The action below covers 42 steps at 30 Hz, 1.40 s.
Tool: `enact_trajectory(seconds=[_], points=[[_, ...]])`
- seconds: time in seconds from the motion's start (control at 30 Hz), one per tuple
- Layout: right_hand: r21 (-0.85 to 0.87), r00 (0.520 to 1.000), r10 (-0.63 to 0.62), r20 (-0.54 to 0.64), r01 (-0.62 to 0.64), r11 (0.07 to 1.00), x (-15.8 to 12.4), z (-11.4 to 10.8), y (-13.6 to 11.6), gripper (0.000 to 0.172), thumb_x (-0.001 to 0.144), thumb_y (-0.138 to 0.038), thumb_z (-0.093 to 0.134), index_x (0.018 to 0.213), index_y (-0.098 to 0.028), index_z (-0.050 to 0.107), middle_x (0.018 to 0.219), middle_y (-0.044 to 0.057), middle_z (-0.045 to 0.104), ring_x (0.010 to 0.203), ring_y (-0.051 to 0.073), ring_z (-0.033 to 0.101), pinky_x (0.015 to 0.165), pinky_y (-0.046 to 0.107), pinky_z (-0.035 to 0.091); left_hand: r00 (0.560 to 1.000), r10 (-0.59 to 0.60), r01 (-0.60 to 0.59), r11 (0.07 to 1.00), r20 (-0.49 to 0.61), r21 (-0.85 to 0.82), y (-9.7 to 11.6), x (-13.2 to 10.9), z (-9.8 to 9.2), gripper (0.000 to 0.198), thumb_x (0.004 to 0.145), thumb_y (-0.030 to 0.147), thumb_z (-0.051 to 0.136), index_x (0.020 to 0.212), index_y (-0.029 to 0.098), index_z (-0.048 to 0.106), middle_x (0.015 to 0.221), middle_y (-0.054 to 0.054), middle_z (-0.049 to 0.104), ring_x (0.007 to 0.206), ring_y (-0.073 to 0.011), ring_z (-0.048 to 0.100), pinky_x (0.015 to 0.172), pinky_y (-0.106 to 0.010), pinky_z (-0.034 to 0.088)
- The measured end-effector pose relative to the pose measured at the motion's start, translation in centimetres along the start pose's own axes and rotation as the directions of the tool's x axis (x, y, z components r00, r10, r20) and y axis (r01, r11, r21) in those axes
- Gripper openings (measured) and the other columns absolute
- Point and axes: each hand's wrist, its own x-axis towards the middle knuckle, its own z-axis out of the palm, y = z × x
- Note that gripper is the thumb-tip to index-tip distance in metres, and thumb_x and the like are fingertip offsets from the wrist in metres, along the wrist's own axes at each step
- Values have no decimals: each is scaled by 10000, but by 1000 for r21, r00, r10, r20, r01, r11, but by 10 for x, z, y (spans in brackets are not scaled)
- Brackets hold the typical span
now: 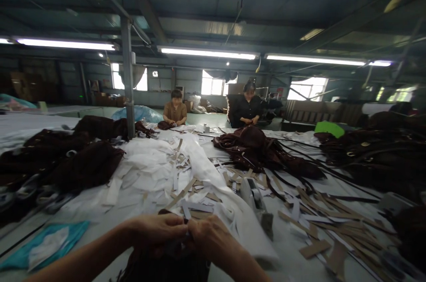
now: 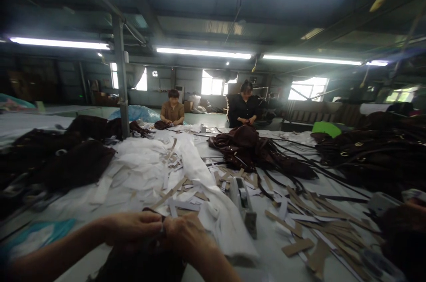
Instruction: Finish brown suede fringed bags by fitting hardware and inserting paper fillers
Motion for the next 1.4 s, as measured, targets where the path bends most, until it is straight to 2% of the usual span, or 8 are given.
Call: enact_trajectory(seconds=[0.1, 0.27, 0.4, 0.53, 0.67, 0.93, 1.23, 1.4], points=[[3, 1000, -25, 19, 25, 1000, 3, 12, 3, 229, 853, -397, 611, 807, -173, 626, 659, 40, 708, 546, 210, 670, 434, 267, 320, 987, -116, 116, 993, 111, 10, -12, 0, 0, 309, 724, 484, 704, 747, 176, 701, 567, -3, 575, 432, -81, 435, 369, -161, 246], [322, 990, 132, -55, -108, 941, 3, 37, 31, 454, 829, -621, 518, 906, -192, 642, 824, 61, 715, 765, 218, 679, 645, 264, 458, 992, -124, 119, 959, -4, -259, -49, 20, -8, 391, 678, 534, 716, 731, 154, 640, 520, 28, 520, 330, -34, 330, 312, -147, 158], [586, 836, 520, -175, -336, 738, -13, 46, 72, 647, 927, -623, 176, 1023, -175, 633, 931, 99, 687, 876, 207, 646, 789, 315, 475, 954, -301, 275, 842, 20, -464, -63, 34, -28, 408, 737, 539, 649, 700, 135, 609, 517, 39, 519, 269, 13, 168, 279, -143, 48], [632, 710, 681, -179, -447, 633, -30, 41, 101, 711, 949, -552, 52, 1013, -129, 620, 698, 63, 625, 693, 196, 633, 685, 321, 491, 964, -229, 263, 778, 133, -571, -54, 47, -46, 378, 797, 449, 624, 641, 107, 589, 481, 48, 489, 269, 21, 149, 267, -132, 52], [665, 726, 674, -138, -437, 606, -23, 52, 90, 579, 936, -561, 240, 1053, -145, 624, 889, 99, 682, 838, 209, 661, 758, 321, 514, 976, -161, 217, 791, 148, -573, -46, 67, -56, 427, 835, 452, 582, 566, 123, 550, 352, 78, 360, 244, 2, 156, 265, -132, 64], [771, 706, 708, 26, -465, 435, -11, 137, 9, 623, 724, -235, 597, 1326, -180, 443, 1172, 117, 639, 1096, 284, 600, 901, 395, 503, 986, -160, 146, 756, 35, -638, -65, 87, -65, 448, 918, 405, 463, 572, 127, 521, 375, 67, 395, 232, 6, 152, 254, -121, 83], [931, 897, 388, 211, -306, 200, -60, 97, 18, 601, 725, -182, 541, 1323, -236, 504, 1166, 26, 668, 1075, 230, 615, 914, 352, 495, 971, -170, 20, 756, -167, -654, -90, 79, -81, 468, 961, 367, 339, 591, 126, 492, 482, 61, 446, 244, 24, 157, 263, -114, 100], [733, 777, 591, 214, -528, 429, -77, 112, 34, 517, 810, -397, 552, 1257, -139, 573, 1163, 139, 662, 1063, 291, 622, 947, 430, 481, 939, -165, -16, 856, -302, -516, -114, 83, -55, 493, 852, 487, 511, 490, 155, 470, 346, 88, 334, 230, -3, 116, 279, -166, 17]])
